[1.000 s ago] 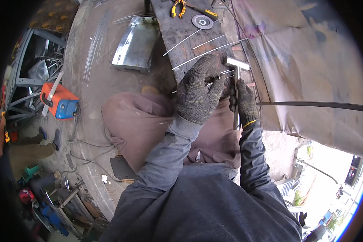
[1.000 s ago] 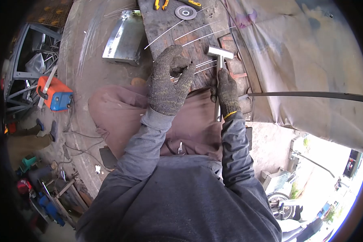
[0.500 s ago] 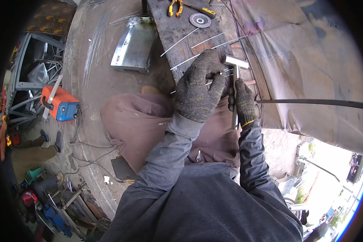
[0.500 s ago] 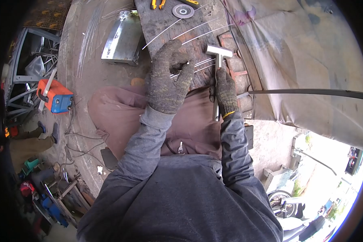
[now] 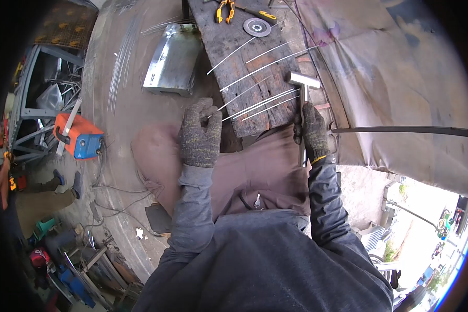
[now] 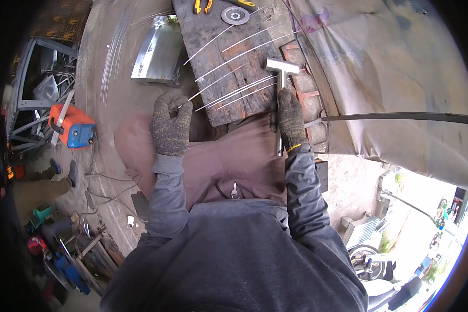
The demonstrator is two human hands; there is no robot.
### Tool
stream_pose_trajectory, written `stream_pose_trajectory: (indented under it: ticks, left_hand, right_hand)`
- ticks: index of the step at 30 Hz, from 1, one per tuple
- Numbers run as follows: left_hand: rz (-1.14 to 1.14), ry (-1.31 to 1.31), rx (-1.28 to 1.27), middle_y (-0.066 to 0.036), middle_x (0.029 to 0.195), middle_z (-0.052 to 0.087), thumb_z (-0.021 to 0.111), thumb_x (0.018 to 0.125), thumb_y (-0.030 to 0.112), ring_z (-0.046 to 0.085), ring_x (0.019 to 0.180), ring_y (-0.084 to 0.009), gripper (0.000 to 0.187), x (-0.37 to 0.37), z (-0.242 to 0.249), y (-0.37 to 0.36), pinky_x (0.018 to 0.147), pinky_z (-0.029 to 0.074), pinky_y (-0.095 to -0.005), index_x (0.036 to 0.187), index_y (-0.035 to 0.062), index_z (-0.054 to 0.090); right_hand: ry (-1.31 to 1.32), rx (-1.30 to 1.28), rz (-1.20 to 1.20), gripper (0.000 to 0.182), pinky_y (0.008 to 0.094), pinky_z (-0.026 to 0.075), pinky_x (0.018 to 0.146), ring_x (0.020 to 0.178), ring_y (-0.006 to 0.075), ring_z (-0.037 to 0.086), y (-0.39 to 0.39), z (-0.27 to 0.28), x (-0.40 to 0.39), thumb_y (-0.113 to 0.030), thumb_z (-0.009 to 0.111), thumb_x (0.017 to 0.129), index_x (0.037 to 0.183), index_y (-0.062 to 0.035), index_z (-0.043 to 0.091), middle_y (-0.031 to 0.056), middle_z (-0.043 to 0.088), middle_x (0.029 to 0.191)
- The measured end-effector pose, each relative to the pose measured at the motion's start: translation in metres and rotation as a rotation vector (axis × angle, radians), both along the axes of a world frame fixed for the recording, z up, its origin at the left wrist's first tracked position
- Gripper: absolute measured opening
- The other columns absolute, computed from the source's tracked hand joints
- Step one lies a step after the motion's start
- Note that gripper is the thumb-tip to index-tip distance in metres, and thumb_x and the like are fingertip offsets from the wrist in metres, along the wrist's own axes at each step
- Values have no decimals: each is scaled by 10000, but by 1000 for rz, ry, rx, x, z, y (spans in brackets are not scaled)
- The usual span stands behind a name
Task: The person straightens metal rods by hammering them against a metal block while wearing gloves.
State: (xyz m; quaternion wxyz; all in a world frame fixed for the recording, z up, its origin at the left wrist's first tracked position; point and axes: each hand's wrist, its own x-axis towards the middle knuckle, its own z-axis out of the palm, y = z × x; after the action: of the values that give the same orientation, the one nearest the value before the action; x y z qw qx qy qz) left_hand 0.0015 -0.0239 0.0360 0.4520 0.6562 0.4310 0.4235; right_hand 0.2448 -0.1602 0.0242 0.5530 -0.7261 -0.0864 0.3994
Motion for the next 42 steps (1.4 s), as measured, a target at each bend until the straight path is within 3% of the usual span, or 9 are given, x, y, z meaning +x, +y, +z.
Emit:
stream_pose_trajectory:
  ticks: [9,11,12,16,24,35,39,41,42]
  left_hand:
    - [-12,317,79,-149,1065,691,690,907,84,685,969,-273,269,-18,-29,10,855,553,-401,1165,29,637]
    - [-14,296,133,-152,1052,691,684,903,72,681,970,-286,265,-17,-33,9,854,548,-410,1160,31,638]
    - [-29,266,98,-151,1042,694,680,896,56,681,962,-294,266,-17,-33,9,852,548,-408,1158,35,640]
    - [-54,319,46,-152,1023,698,668,882,23,684,949,-310,274,-17,-35,10,852,547,-403,1153,48,645]
    - [-42,294,122,-164,1053,699,661,882,26,694,968,-309,265,-17,-44,10,856,551,-413,1146,47,641]
    - [-55,375,46,-158,1053,702,653,889,29,702,969,-304,275,-14,-37,11,853,558,-417,1162,61,635]
    - [-5,179,4,-137,1090,692,695,877,12,703,957,-241,298,-12,-32,9,840,567,-367,1166,45,630]
    - [28,29,-71,-127,1113,688,711,876,11,700,948,-213,305,-8,-24,5,832,570,-346,1169,38,628]
    - [32,-154,-92,-91,1085,678,728,874,-4,673,942,-167,342,1,0,0,822,560,-306,1193,37,612]
  right_hand:
    - [-282,-55,86,269,252,374,392,468,60,471,6,22,-25,-269,550,1055,1249,-85,573,-19,504,663]
    - [-346,80,128,340,256,481,519,619,83,573,10,39,-31,-215,595,1036,1334,-57,557,21,574,752]
    - [-536,123,175,432,293,555,766,904,148,673,14,36,-27,-188,628,1018,1393,4,533,111,687,976]
    - [-830,174,268,448,364,506,993,1201,290,650,22,44,-28,-157,634,1004,1381,65,542,239,656,1291]
    - [-1085,-54,466,469,456,508,963,1116,443,634,22,27,-29,-185,635,987,1385,45,543,290,637,1246]
    - [-1053,-85,451,476,443,474,1031,1226,425,590,23,21,-25,-206,637,991,1392,34,543,276,621,1303]
    - [-992,80,294,466,464,494,985,1189,393,623,19,3,-23,-236,641,997,1370,28,554,259,649,1257]
    - [-734,-32,177,412,430,569,808,953,321,713,14,-4,-26,-259,621,1014,1291,43,583,202,702,1090]
    - [-394,-194,161,343,344,547,542,628,204,663,20,20,-29,-293,600,1027,1166,19,623,108,671,859]
